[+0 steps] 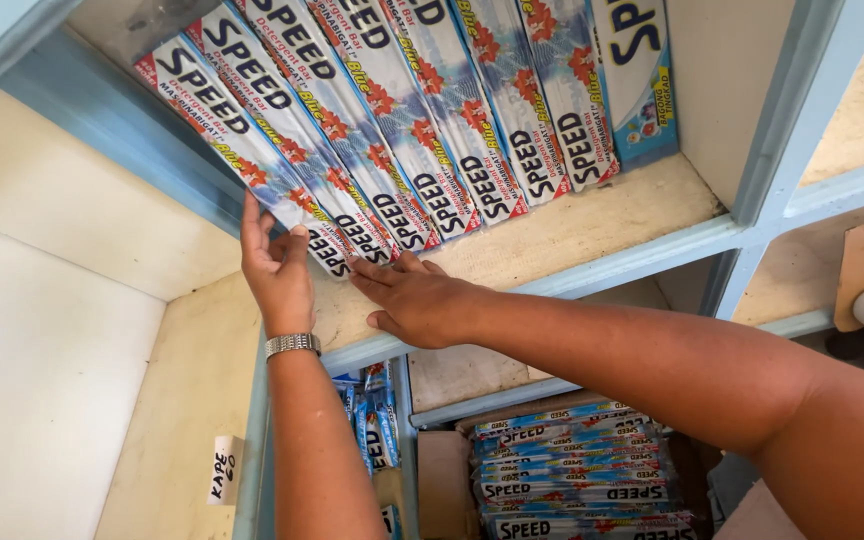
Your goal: Stocking and organizing detergent soap bars on retail display shelves.
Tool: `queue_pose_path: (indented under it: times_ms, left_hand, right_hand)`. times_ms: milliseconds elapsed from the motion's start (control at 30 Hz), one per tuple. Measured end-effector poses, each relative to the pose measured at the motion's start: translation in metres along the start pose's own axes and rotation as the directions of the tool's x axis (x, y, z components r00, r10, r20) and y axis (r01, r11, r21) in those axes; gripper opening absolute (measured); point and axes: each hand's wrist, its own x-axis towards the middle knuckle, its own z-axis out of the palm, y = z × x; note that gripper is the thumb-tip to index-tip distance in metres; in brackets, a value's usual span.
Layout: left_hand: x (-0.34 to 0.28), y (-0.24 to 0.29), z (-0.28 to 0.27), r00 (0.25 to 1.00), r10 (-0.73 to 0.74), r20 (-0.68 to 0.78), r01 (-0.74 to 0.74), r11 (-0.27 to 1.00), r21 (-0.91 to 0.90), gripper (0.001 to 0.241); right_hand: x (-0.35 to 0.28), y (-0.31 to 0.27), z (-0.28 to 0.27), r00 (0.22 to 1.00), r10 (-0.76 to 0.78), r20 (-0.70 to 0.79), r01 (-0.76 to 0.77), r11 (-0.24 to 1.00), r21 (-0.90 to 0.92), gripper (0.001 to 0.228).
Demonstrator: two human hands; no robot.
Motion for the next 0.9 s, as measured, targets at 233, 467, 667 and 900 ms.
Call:
queue_pose_path:
  times_ms: [233, 467, 667, 900]
  left_hand:
    - [-0.010, 0.002, 0.011, 0.999, 0.003, -0.051, -0.001, 0.999, 0.048, 0.067]
    - [-0.022, -0.009, 0.006, 0.999, 0.019, -0.036, -0.015, 0.995, 0.102, 0.071]
    - [-0.037, -0.001, -0.001, 0.982, -0.170, 0.083, 0.136, 0.937, 0.322, 0.093]
    - [-0.046, 0.014, 0.009, 0.971, -0.217, 0.095, 0.148, 0.869, 0.473, 0.083]
  right_hand:
    - [0.001, 0.002, 0.002, 1.000, -0.017, -0.021, 0.017, 1.000, 0.011, 0.069]
    - [0.006, 0.006, 0.009, 0.999, -0.031, -0.041, 0.029, 0.998, -0.050, 0.070]
    - [0.004, 0.008, 0.010, 0.994, -0.062, -0.090, 0.056, 0.996, -0.063, 0.069]
    - [-0.012, 0.000, 0.003, 0.986, -0.049, -0.161, 0.040, 0.997, -0.064, 0.065]
